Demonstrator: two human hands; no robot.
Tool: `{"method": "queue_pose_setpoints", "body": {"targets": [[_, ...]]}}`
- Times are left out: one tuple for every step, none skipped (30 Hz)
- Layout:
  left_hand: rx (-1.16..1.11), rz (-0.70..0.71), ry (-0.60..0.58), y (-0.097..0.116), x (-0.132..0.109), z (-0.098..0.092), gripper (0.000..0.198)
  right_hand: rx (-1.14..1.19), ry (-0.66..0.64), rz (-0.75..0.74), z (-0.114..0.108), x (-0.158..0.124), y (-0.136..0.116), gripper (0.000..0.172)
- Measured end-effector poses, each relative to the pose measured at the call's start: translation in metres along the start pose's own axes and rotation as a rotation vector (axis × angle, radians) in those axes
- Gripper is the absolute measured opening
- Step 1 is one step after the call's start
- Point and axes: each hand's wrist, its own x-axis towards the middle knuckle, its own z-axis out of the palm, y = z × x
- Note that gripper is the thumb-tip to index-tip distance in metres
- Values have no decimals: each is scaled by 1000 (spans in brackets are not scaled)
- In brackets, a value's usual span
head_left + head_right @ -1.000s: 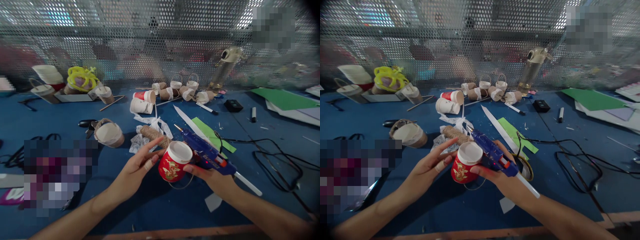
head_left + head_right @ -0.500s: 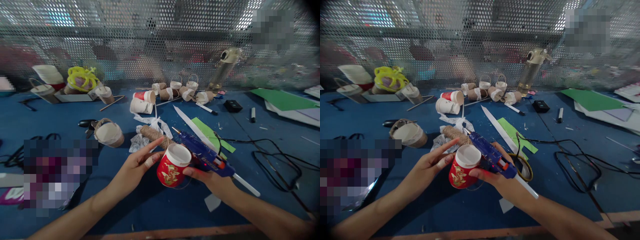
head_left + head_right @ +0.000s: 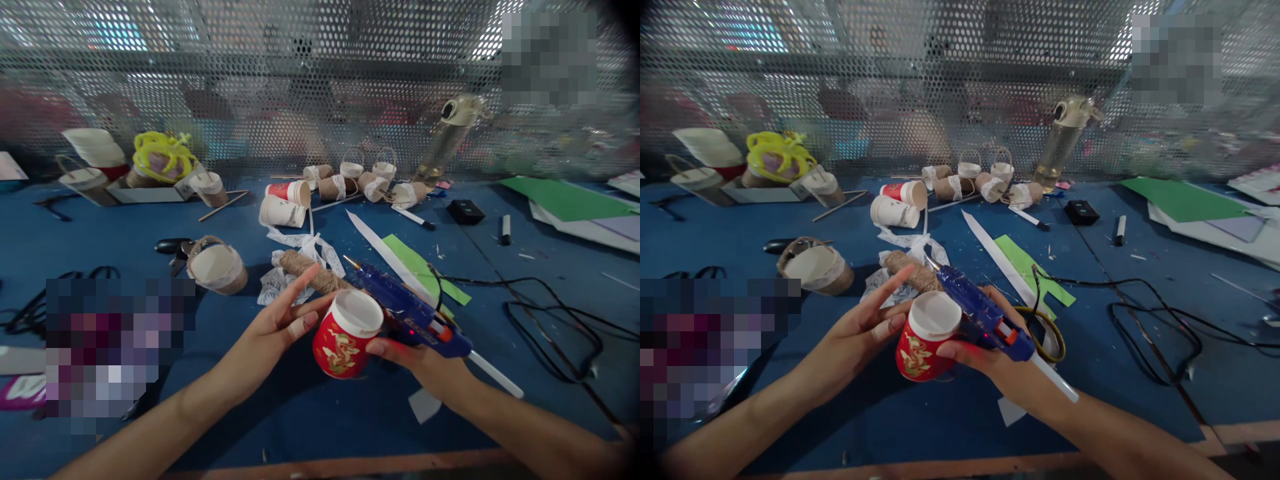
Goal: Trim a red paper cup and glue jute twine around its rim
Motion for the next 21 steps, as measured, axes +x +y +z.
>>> {"method": "queue_pose_setpoints", "body": {"targets": [[-2, 4, -10, -1, 0, -1, 68, 3, -5, 1, 0, 0, 0, 41], [-1, 11, -22, -1, -1, -2, 67, 7, -6, 4, 0, 0, 0, 41], [1, 21, -41, -2, -1, -3, 67, 13, -2, 11, 1, 0, 0, 41], [4, 31, -57, -2, -1, -4, 67, 20, -1, 20, 1, 0, 0, 43], [9, 44, -76, -2, -2, -4, 68, 24, 1, 32, 0, 0, 1, 44], [8, 53, -96, -2, -2, -4, 70, 23, -1, 43, 0, 0, 2, 45], [14, 62, -110, -2, -3, -4, 70, 22, -3, 48, 0, 0, 3, 46], [24, 68, -111, -2, -3, -3, 68, 18, -9, 48, -1, 0, 4, 47], [38, 71, -104, -1, -4, -3, 66, 13, -19, 46, -1, 0, 5, 47], [57, 71, -89, -1, -4, -2, 63, 9, -27, 46, -2, 0, 6, 46], [75, 70, -70, -1, -4, -2, 60, 9, -32, 50, -2, 0, 7, 45], [93, 67, -56, -1, -5, -2, 58, 13, -33, 54, -2, 0, 7, 45], [107, 62, -48, 0, -5, -1, 57, 13, -33, 59, -2, 0, 7, 46], [115, 57, -43, 0, -6, -1, 55, 3, -22, 65, -2, 0, 6, 46], [119, 53, -42, 0, -6, -1, 54, -15, -3, 69, -1, 0, 5, 47], [118, 48, -41, 1, -6, -1, 53, -34, 13, 70, -1, -1, 4, 49], [113, 45, -42, 1, -6, -1, 53, -49, 26, 72, 0, -1, 2, 49], [102, 43, -42, 2, -6, -1, 52, -61, 33, 74, 1, -1, 1, 48], [89, 44, -41, 2, -6, -1, 51, -64, 36, 75, 1, -1, 0, 47], [78, 44, -40, 2, -6, 0, 51, -57, 34, 71, 1, -1, -1, 45], [71, 43, -38, 2, -6, 0, 51, -46, 30, 67, 2, -1, -2, 43]]}}
